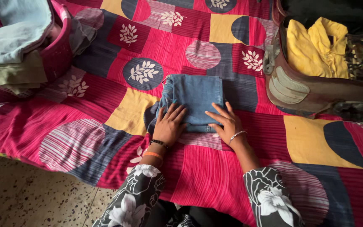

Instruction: The person folds a pair of light blue jeans and a beige t-shirt on a patterned bedspread. The jeans are folded into a compact rectangle and placed into an open suitcase. The t-shirt is then folded and placed on the bed.

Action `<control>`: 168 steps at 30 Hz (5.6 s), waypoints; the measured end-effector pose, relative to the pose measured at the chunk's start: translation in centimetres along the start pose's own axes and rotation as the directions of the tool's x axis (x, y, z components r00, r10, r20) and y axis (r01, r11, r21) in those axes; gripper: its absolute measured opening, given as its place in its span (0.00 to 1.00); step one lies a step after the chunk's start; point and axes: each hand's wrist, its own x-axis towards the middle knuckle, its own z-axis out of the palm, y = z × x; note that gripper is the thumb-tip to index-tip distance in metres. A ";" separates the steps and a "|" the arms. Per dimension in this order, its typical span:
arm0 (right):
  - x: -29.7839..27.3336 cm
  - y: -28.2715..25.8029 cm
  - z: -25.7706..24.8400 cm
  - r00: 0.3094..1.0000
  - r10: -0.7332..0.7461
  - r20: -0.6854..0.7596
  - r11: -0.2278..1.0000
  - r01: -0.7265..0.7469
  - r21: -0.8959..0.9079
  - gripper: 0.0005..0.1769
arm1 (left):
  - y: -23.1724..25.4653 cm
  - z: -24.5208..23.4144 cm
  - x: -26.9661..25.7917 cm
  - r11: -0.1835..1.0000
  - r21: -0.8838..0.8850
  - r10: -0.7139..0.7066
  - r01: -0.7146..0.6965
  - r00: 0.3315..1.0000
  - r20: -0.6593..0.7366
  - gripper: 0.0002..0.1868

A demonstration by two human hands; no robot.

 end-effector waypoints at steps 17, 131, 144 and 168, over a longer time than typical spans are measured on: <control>-0.9 1.8 1.1 0.994 0.089 -0.065 0.992 -0.082 0.099 0.20 | 0.3 -0.9 0.4 1.000 -0.022 -0.007 0.006 1.000 -0.025 0.30; 8.2 8.3 -14.3 0.863 0.502 -0.054 0.695 -0.440 -0.569 0.46 | 17.4 0.2 21.8 0.964 0.158 0.184 -0.214 0.965 0.187 0.68; 18.9 -13.9 -2.7 0.966 0.149 0.210 0.800 0.007 -0.600 0.57 | -0.4 -18.5 11.5 0.898 0.440 -0.041 -0.007 0.994 0.098 0.76; 40.7 -39.3 26.0 0.872 -0.313 0.377 0.871 0.422 -0.252 0.51 | -40.9 -31.4 -2.9 0.576 0.623 -0.466 0.530 0.839 -0.283 0.67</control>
